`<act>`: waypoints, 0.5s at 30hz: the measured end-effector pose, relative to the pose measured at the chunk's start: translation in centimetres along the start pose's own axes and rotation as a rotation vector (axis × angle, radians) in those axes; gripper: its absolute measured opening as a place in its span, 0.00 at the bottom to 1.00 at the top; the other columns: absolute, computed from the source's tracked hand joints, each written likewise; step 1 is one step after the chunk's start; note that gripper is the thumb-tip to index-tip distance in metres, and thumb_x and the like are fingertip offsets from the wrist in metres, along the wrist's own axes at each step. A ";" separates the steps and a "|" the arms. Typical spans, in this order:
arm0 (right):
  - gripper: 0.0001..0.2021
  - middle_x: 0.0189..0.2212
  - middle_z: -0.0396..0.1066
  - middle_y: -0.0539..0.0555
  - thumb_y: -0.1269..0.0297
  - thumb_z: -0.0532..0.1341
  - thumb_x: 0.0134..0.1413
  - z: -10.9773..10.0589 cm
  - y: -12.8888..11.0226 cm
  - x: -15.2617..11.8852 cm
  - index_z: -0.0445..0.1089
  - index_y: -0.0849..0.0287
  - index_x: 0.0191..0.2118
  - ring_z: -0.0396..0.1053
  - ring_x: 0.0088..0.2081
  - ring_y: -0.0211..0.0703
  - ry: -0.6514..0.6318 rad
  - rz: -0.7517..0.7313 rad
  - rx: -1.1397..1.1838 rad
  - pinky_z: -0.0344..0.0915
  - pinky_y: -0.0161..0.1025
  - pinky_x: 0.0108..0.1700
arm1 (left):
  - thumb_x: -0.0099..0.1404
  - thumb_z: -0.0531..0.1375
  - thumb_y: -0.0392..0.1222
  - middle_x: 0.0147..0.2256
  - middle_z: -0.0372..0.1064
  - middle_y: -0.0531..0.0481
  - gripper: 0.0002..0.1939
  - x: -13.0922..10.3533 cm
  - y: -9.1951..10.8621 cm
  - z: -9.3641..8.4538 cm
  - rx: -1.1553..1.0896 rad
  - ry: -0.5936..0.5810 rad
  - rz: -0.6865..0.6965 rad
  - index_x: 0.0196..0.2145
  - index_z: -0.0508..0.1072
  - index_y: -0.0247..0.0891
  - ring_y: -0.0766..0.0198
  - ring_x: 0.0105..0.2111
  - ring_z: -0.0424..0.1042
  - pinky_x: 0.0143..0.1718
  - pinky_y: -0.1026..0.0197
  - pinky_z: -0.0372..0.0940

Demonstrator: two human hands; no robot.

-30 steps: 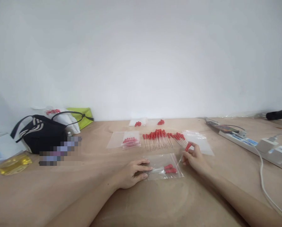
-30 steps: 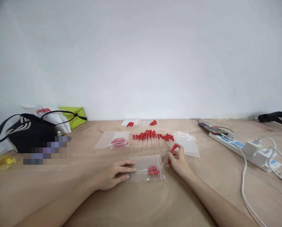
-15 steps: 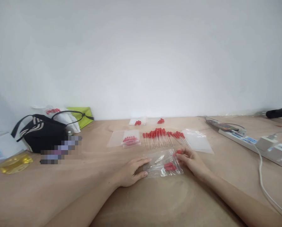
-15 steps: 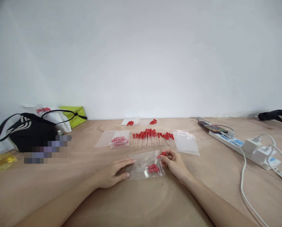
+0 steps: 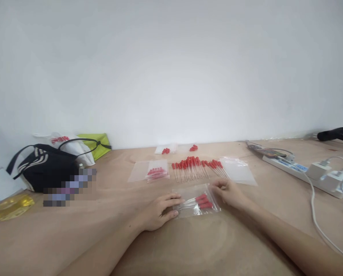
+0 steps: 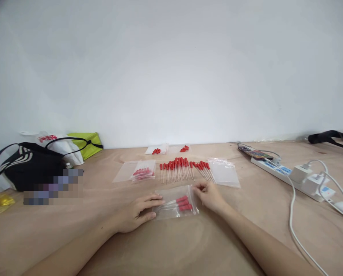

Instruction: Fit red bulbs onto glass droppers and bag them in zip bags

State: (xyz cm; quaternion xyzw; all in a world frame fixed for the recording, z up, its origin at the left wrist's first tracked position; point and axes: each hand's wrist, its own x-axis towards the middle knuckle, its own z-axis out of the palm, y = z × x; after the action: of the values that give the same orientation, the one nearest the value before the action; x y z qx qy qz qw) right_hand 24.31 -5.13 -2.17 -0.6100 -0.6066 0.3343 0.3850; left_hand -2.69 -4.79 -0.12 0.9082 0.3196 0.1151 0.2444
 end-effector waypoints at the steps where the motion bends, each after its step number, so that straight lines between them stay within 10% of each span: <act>1: 0.09 0.16 0.66 0.48 0.60 0.55 0.44 -0.5 0.0 0.8 0.65 0.60 0.23 0.62 0.17 0.35 0.092 -0.005 -0.098 0.56 0.31 0.19 | 0.63 0.50 0.43 0.54 0.55 0.52 0.17 0.0 0.0 0.0 0.003 -0.016 0.006 0.51 0.62 0.49 0.58 0.53 0.54 0.53 0.54 0.50; 15: 0.13 0.36 0.66 0.71 0.73 0.53 0.46 2.6 -2.0 8.9 0.58 0.68 0.41 0.66 0.40 0.57 0.292 0.147 -0.497 0.59 0.47 0.39 | 0.63 0.50 0.41 0.54 0.53 0.52 0.18 -0.1 -0.1 0.2 0.035 -0.020 0.010 0.51 0.61 0.50 0.58 0.53 0.54 0.53 0.53 0.50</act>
State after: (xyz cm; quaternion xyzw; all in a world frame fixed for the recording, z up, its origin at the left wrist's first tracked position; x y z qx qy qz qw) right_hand 21.43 3.90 -1.14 -0.7693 -0.5624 0.1112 0.2819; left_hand -2.77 -4.80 -0.34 0.9150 0.3146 0.1018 0.2311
